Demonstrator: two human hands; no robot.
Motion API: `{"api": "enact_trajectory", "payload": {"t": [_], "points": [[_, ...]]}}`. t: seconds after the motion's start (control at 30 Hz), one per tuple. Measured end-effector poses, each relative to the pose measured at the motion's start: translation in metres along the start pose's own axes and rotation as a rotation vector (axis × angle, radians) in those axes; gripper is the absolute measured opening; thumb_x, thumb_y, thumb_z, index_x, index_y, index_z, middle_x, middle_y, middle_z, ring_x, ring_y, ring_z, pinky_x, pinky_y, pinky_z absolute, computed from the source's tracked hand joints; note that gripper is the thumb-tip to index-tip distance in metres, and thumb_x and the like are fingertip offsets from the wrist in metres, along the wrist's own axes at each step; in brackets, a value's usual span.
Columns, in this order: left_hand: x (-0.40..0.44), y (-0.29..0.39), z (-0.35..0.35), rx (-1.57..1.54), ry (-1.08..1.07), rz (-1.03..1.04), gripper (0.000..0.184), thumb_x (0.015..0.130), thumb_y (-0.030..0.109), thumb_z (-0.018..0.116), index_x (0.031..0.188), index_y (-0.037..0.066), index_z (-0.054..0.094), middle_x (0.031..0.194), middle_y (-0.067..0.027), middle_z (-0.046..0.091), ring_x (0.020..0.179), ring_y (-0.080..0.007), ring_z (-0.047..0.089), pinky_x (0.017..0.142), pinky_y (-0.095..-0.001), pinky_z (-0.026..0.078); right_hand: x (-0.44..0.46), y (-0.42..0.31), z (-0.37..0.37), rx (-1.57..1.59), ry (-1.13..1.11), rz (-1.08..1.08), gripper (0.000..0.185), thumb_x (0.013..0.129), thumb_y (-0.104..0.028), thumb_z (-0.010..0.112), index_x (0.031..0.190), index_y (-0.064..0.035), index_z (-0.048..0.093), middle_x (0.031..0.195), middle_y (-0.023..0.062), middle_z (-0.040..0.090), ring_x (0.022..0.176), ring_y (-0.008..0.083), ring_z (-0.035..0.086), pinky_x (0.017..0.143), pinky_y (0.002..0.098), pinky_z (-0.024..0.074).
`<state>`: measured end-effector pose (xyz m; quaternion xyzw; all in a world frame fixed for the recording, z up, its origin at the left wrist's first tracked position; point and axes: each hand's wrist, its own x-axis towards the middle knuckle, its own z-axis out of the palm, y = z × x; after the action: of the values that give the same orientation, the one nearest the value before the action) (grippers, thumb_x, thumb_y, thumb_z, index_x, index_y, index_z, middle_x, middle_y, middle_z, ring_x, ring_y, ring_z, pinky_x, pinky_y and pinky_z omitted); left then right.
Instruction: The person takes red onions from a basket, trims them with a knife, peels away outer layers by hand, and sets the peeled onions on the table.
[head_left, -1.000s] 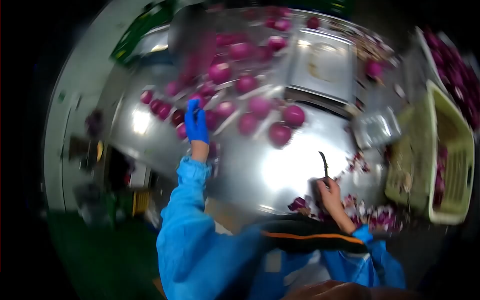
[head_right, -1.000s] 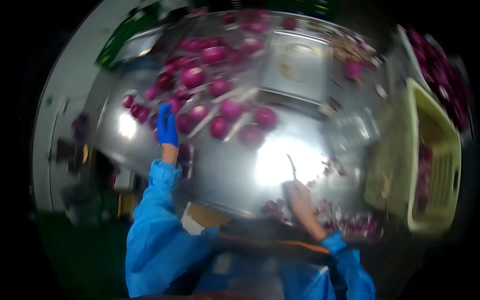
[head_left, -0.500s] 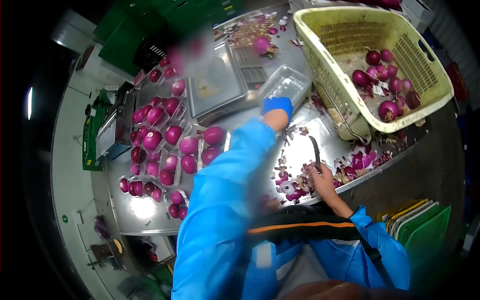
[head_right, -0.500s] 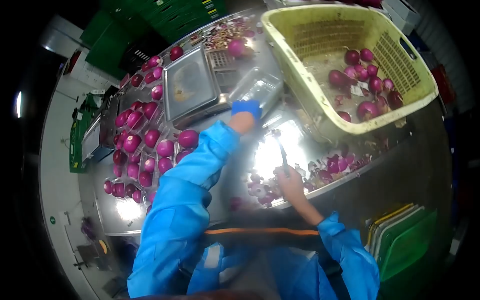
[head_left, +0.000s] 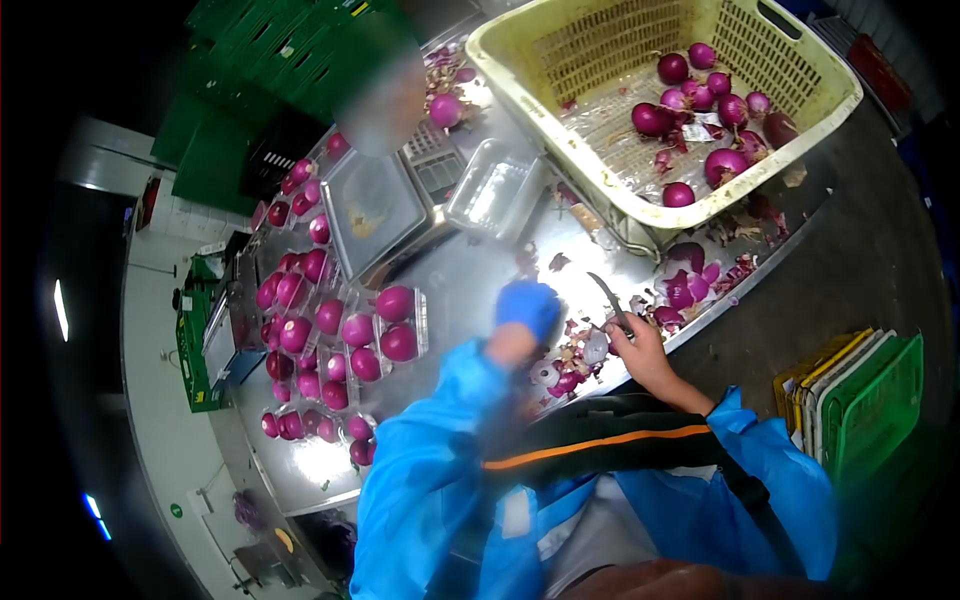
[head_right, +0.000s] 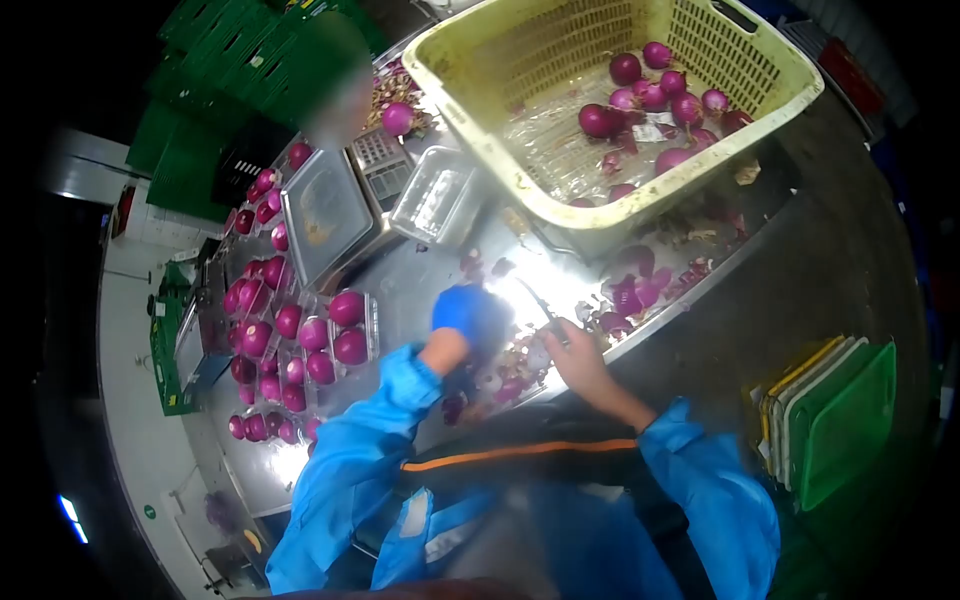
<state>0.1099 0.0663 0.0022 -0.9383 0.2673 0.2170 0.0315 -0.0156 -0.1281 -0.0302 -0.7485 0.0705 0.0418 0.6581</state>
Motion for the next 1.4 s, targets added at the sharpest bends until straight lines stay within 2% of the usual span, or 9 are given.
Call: {"api": "enact_trajectory", "payload": {"t": [0.07,0.13,0.33,0.57,0.7,0.9,1.13,1.3,1.4], "points": [[-0.042,-0.034,0.022,-1.144,0.374,-0.079,0.016,0.088,0.021,0.068,0.089,0.005,0.069,0.086,-0.0111,0.069,0.079,-0.0206,0.066,0.073,-0.0347,0.051,0.001,0.002,-0.007,-0.002,0.015,0.041,0.019,0.097,-0.015,0.062,0.102,0.0031,0.065,0.081,0.0082,0.066,0.073,0.0137,0.060,0.067,0.0293,0.0478],[-0.072,-0.067,0.019,-1.551,0.276,-0.156,0.015,0.096,0.011,0.059,0.100,-0.002,0.066,0.092,-0.0097,0.070,0.089,-0.0182,0.067,0.085,-0.0301,0.050,0.002,0.002,-0.010,-0.021,-0.002,0.029,0.020,0.097,-0.015,0.061,0.102,0.0033,0.065,0.081,0.0088,0.066,0.073,0.0140,0.060,0.067,0.0293,0.0479],[-0.116,-0.039,-0.021,-0.180,0.464,-0.026,0.054,0.082,0.023,0.078,0.128,0.002,0.060,0.126,-0.0160,0.064,0.117,-0.0345,0.059,0.099,-0.0421,0.046,0.016,0.015,-0.018,-0.132,-0.052,-0.097,0.020,0.097,-0.016,0.060,0.101,0.0031,0.064,0.077,0.0152,0.065,0.067,0.0207,0.063,0.062,0.0340,0.0475],[-0.018,-0.016,-0.193,-0.195,0.823,0.335,0.049,0.089,0.012,0.069,0.134,-0.001,0.056,0.132,-0.0163,0.062,0.126,-0.0345,0.055,0.107,-0.0427,0.041,0.032,0.021,-0.048,-0.338,-0.163,-0.326,0.011,0.090,-0.012,0.067,0.093,-0.0030,0.062,0.082,0.0178,0.066,0.074,0.0375,0.066,0.063,0.0434,0.0517],[0.128,0.041,-0.272,-0.405,0.629,0.624,0.049,0.088,0.017,0.071,0.133,0.002,0.058,0.127,-0.0165,0.064,0.121,-0.0315,0.058,0.103,-0.0404,0.044,0.037,0.024,-0.070,-0.461,-0.166,-0.486,0.015,0.083,-0.013,0.070,0.093,-0.0058,0.062,0.081,0.0148,0.065,0.075,0.0343,0.066,0.066,0.0431,0.0537],[0.343,0.084,-0.228,0.209,0.100,0.332,0.074,0.081,0.047,0.075,0.140,0.008,0.053,0.135,-0.0205,0.058,0.123,-0.0387,0.056,0.104,-0.0428,0.044,0.035,0.054,-0.100,-0.479,-0.076,-0.460,0.020,0.079,-0.016,0.073,0.094,-0.0065,0.063,0.083,0.0142,0.064,0.077,0.0329,0.066,0.069,0.0415,0.0544],[0.374,0.098,-0.167,0.073,-0.022,0.203,0.069,0.079,0.069,0.061,0.115,0.011,0.072,0.109,-0.0190,0.071,0.104,-0.0362,0.068,0.091,-0.0430,0.051,0.031,0.032,-0.128,-0.446,0.022,-0.422,0.021,0.080,-0.015,0.073,0.096,-0.0054,0.064,0.089,0.0141,0.067,0.081,0.0324,0.067,0.073,0.0406,0.0554],[0.338,0.095,-0.238,0.261,-0.096,0.449,0.052,0.081,0.051,0.073,0.113,0.010,0.072,0.109,-0.0169,0.070,0.101,-0.0341,0.068,0.089,-0.0405,0.052,0.024,0.037,-0.123,-0.465,0.043,-0.371,0.020,0.077,-0.014,0.074,0.093,-0.0067,0.063,0.085,0.0114,0.065,0.078,0.0311,0.066,0.070,0.0393,0.0535],[0.274,0.073,-0.277,-0.580,0.207,0.407,0.080,0.070,0.034,0.088,0.138,0.011,0.055,0.120,-0.0126,0.066,0.108,-0.0214,0.063,0.096,-0.0358,0.050,0.020,0.026,-0.120,-0.418,0.101,-0.428,0.019,0.076,-0.011,0.074,0.091,-0.0066,0.062,0.083,0.0119,0.064,0.077,0.0321,0.065,0.069,0.0403,0.0532]]}}
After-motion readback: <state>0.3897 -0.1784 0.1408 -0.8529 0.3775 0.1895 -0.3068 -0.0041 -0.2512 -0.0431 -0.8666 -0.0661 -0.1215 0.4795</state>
